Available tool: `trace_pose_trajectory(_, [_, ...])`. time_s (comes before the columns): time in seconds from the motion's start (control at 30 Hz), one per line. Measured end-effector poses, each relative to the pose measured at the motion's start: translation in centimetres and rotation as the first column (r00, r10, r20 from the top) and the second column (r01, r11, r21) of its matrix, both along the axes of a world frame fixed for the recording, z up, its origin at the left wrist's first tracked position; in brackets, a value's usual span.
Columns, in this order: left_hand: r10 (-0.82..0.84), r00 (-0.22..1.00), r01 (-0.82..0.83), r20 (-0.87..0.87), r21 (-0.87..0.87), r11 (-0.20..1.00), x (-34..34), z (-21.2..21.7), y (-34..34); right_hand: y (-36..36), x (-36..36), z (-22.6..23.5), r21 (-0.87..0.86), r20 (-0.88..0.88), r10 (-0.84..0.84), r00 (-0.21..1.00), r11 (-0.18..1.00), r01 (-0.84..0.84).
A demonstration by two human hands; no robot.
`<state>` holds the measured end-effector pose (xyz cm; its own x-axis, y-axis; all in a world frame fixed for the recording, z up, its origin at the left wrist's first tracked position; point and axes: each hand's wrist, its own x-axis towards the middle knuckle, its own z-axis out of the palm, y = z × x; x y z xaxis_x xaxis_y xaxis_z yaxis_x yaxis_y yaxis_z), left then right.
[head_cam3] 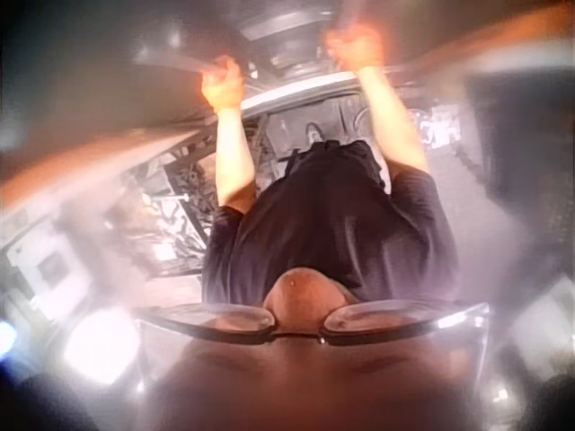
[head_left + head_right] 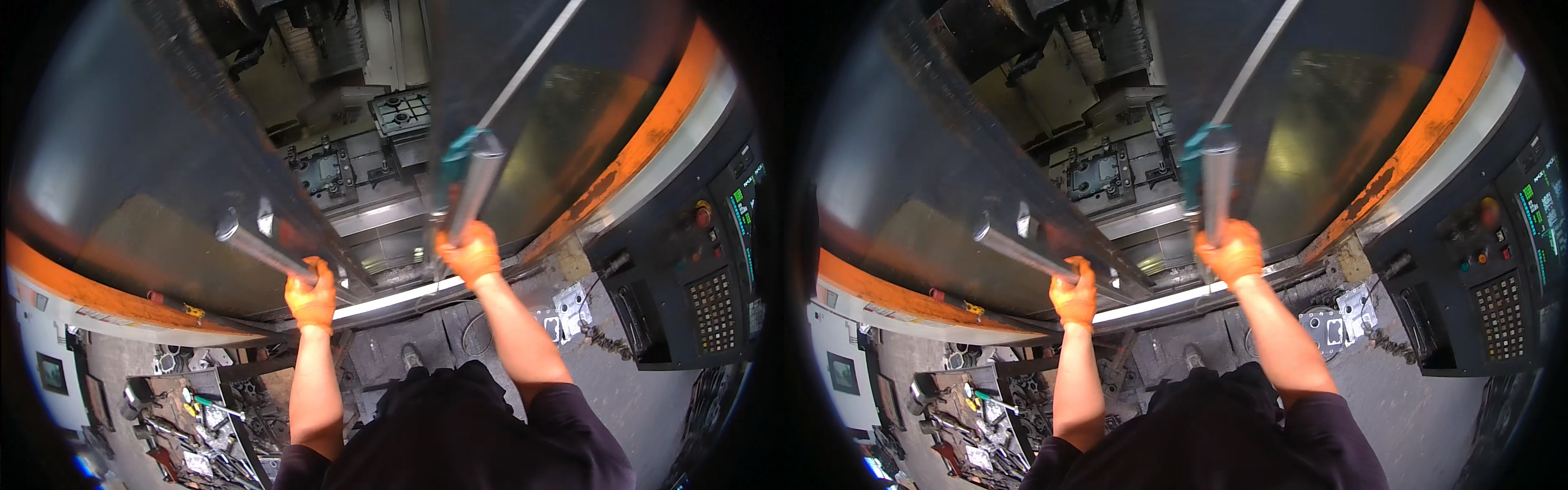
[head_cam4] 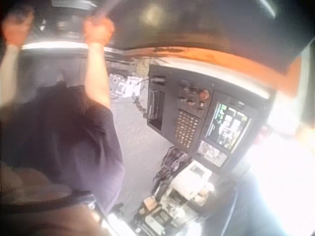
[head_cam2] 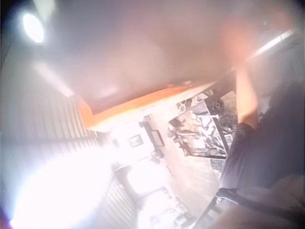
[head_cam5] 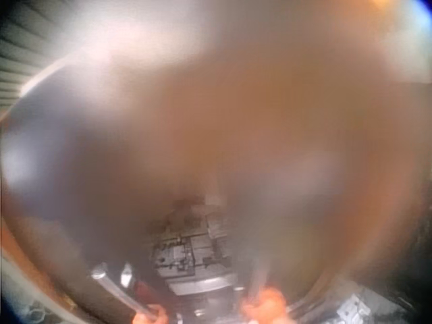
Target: The person opens a CNC machine door and removes a metal plate from the worktable. They then use a compressed air nozzle to clean the plate and the machine bed. Finally, the person places the plate back onto the machine and secures it with clamps.
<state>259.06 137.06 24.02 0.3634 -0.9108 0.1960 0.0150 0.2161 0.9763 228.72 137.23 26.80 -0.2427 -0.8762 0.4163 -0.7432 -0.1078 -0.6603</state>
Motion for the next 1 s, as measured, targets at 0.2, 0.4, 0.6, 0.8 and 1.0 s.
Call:
trace_pose_trajectory(0.2, [0.096, 0.989, -0.103, -0.11, -0.062, 0.993, 9.6, -5.2, -2.4, 1.9, -8.3, 0.3, 0.117, 0.539, -0.225, 0.811, 0.974, 0.193])
trace_pose_trajectory(0.4, [0.352, 0.936, -0.345, -0.018, 0.148, 0.927, 19.0, -6.4, -3.0, -0.5, -13.4, 0.3, 0.296, 0.374, -0.503, 0.779, 0.861, 0.413])
trace_pose_trajectory(0.6, [0.336, 0.304, -0.474, 0.891, -0.164, 0.865, 24.9, -4.8, -3.1, 5.4, -18.0, -4.1, -0.012, 0.36, -0.419, 0.834, 0.891, 0.453])
trace_pose_trajectory(0.8, [0.252, 0.569, -0.501, 0.783, 0.087, 0.861, 20.4, -5.0, -1.3, 22.3, -32.5, -9.8, 0.214, -0.474, -0.738, 0.48, 0.432, 0.876])
trace_pose_trajectory(1.0, [-0.179, 0.567, -0.333, 0.804, 0.422, 0.844, 15.2, -17.0, 2.6, 24.5, -49.0, -15.2, 0.611, -0.698, -0.366, 0.616, 0.144, 0.778])
